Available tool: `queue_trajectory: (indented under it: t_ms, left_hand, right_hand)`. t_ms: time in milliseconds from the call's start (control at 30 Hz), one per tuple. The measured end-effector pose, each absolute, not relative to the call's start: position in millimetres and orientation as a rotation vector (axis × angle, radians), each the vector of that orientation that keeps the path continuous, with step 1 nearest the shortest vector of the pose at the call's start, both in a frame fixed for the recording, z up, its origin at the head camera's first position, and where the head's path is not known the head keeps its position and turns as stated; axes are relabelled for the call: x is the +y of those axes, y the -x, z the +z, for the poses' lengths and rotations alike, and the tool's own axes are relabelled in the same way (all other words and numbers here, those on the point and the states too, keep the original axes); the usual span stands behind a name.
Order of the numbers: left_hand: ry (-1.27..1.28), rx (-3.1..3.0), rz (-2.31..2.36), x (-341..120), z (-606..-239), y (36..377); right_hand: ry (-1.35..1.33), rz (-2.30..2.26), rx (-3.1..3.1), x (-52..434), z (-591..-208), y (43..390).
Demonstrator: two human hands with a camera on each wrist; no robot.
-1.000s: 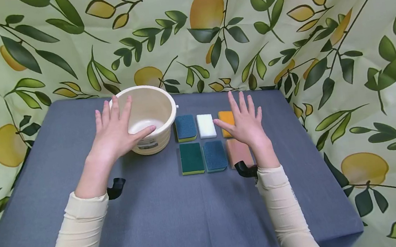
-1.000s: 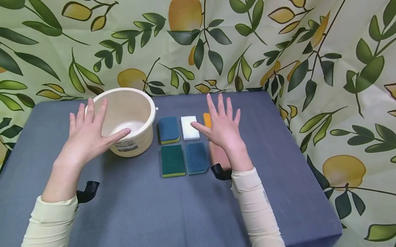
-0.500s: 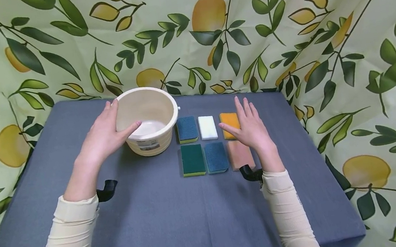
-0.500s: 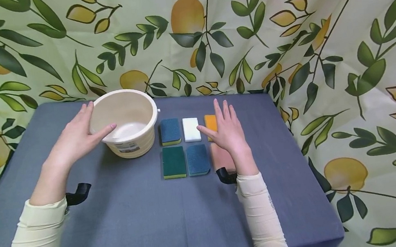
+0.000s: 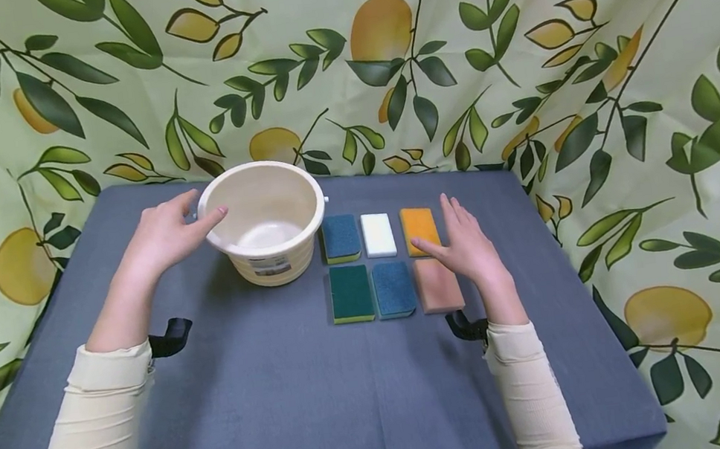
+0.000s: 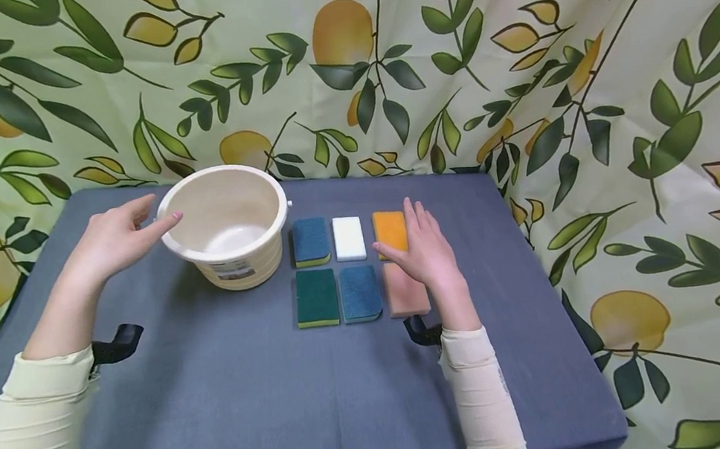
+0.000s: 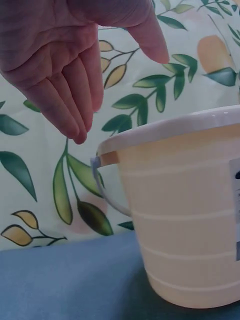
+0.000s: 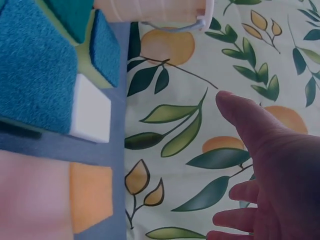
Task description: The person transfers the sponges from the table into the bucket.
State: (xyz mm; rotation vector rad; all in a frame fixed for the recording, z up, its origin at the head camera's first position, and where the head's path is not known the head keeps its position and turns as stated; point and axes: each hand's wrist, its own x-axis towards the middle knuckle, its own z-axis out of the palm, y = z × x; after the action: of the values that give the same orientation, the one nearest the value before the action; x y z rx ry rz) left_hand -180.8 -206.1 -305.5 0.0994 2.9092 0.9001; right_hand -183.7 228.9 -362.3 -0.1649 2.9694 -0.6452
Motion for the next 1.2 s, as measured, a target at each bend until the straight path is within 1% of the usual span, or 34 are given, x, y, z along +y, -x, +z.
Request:
queue_trajectory:
  t_ms: [467, 833, 1200]
  left_hand:
    - [-0.037, 2.742, 0.961, -223.5, -304.7, 196.1]
    - [0.011, 2.66, 0.978, -226.8, -309.0, 207.1]
    - [-0.001, 2.667, 1.028, -230.1, -315.0, 211.1]
  right_hand:
    - [0.119, -0.667, 2.942, 245.0, -380.5, 169.4]
    - [0.092, -0.656, 2.917, 255.5, -392.4, 157.2]
    - [0.071, -0.686, 2.903, 259.0, -402.5, 150.9]
